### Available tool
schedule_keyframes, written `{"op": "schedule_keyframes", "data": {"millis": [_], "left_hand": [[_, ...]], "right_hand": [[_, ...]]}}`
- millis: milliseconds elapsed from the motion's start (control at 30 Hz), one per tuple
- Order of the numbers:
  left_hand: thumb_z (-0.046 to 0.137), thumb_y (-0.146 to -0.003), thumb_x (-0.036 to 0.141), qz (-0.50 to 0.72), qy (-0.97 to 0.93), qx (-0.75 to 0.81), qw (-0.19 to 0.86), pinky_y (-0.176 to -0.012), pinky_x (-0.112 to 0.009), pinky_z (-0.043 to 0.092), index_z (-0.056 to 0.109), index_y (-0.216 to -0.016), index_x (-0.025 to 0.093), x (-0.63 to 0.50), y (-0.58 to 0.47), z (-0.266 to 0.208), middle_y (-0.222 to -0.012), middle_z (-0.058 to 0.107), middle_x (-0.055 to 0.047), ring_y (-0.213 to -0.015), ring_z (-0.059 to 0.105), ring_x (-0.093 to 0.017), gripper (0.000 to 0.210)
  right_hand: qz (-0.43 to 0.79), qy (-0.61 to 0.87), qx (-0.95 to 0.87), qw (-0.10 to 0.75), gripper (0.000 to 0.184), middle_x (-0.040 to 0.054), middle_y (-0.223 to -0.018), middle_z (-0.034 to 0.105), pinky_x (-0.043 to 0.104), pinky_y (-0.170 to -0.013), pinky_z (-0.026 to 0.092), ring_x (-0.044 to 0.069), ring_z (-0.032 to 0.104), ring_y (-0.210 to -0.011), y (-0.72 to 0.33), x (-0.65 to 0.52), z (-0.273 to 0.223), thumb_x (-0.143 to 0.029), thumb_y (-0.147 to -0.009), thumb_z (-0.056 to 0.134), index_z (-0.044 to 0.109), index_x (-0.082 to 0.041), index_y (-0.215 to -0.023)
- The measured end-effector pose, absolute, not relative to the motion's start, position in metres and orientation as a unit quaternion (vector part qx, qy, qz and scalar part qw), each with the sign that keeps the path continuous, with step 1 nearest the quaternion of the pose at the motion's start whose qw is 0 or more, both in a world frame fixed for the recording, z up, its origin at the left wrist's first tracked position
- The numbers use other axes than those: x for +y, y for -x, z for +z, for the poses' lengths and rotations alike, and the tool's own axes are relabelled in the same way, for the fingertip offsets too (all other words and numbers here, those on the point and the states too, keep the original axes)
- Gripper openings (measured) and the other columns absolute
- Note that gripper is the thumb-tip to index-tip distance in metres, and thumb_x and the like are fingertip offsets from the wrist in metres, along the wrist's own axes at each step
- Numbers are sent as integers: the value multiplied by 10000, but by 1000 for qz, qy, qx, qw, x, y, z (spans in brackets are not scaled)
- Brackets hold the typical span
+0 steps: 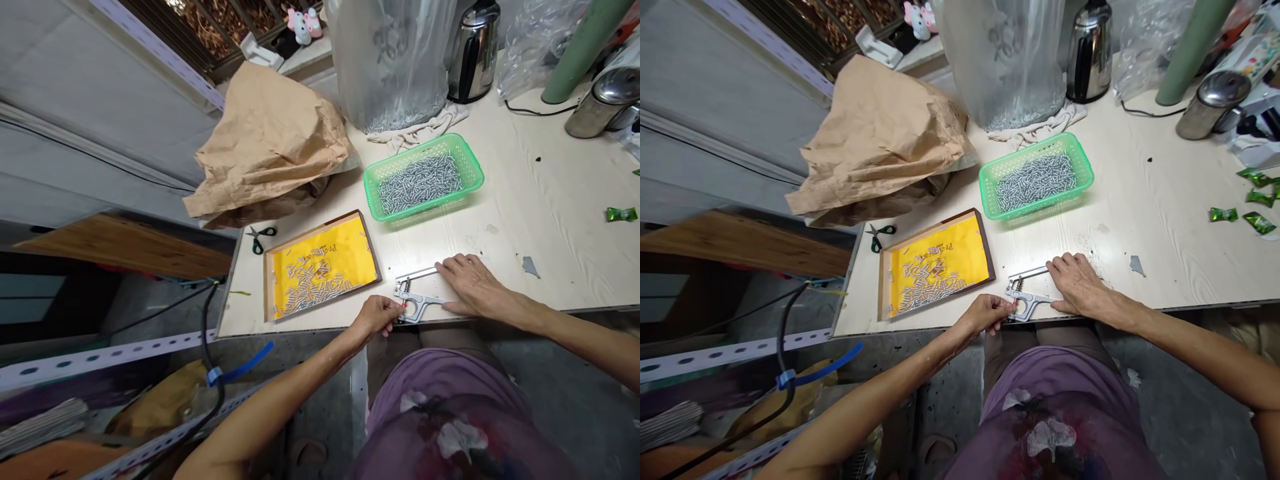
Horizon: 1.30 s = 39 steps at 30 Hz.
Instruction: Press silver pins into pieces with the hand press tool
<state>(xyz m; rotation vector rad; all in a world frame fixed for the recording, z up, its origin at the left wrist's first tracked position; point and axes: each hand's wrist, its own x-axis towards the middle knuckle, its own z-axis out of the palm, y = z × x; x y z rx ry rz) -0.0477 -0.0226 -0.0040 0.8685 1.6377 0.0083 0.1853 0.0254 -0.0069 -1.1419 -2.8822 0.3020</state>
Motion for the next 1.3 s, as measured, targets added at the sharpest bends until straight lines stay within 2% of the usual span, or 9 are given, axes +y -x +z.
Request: {"op": "schedule_keyframes", "data": {"millis": [100,200,433,667,867,1033,1133,1233,1300], "left_hand": [[593,-841,342,4,-459,711,532,-473,-212,415,628,-710,124,-30,49,-1,-473,502,40,-428,495,-100,257],[569,-873,328,79,-631,685,356,-657,-266,488,658,-855,151,-38,45,1,-759,633,-33,-707,612,-160,199],[654,-834,307,82,-875,432,203,-980,-441,444,464,-1272,128,-9,13,-16,-1294,530,-176,-1182,499,-289,509],[667,-811,293,-21,-893,404,196,-865,-427,483,366,-1353,119,12,5,-11,-1161,563,-142,-1051,531,-284,644],[634,-852,311,-51,-875,436,204,-766,-349,473,572,-1135,173,11,3,-4,-987,597,-79,-980,533,-247,321],[594,-882,279,-60,-865,451,212,-756,-344,486,632,-988,186,8,4,-7,-908,616,-70,-977,554,-245,146],[577,-890,263,-2,-865,458,207,-823,-384,508,585,-1118,183,1,7,-16,-1021,633,-89,-1019,568,-247,243],[508,-924,245,94,-865,458,181,-978,-459,469,474,-1291,167,-19,9,-30,-1295,554,-157,-1220,508,-272,377],[429,-954,217,138,-872,444,155,-1057,-481,413,436,-1334,152,-36,6,-41,-1383,497,-175,-1341,414,-277,386]], "right_hand": [[125,368,-921,27,514,155,-1035,591,378,-794,372,280,490,-925,-186,22,-5,-330,-712,700,550,-93,-1142],[149,365,-918,43,454,159,-1032,577,374,-773,392,279,478,-918,-187,17,-5,-262,-735,671,543,-82,-1132],[169,365,-912,80,382,150,-1016,569,394,-776,441,283,487,-921,-189,8,-12,-205,-792,598,523,-104,-1153],[114,399,-909,46,487,155,-1050,574,392,-763,440,296,499,-936,-196,2,-10,-269,-768,685,511,-86,-1183],[121,380,-914,69,123,106,-911,581,341,-700,398,243,499,-863,-190,0,-19,-172,-878,523,585,-134,-978],[141,371,-916,57,198,73,-848,571,295,-594,348,203,499,-818,-187,-5,-27,-80,-905,415,589,-170,-876],[109,392,-913,42,118,100,-903,589,311,-645,380,228,506,-858,-189,-2,-19,-163,-887,523,599,-145,-976],[109,391,-914,30,409,128,-978,598,347,-721,406,260,516,-888,-197,11,-5,-369,-789,694,579,-126,-1097],[119,374,-920,22,447,122,-985,607,350,-733,402,258,526,-886,-202,21,2,-447,-794,677,583,-149,-1113]]}}
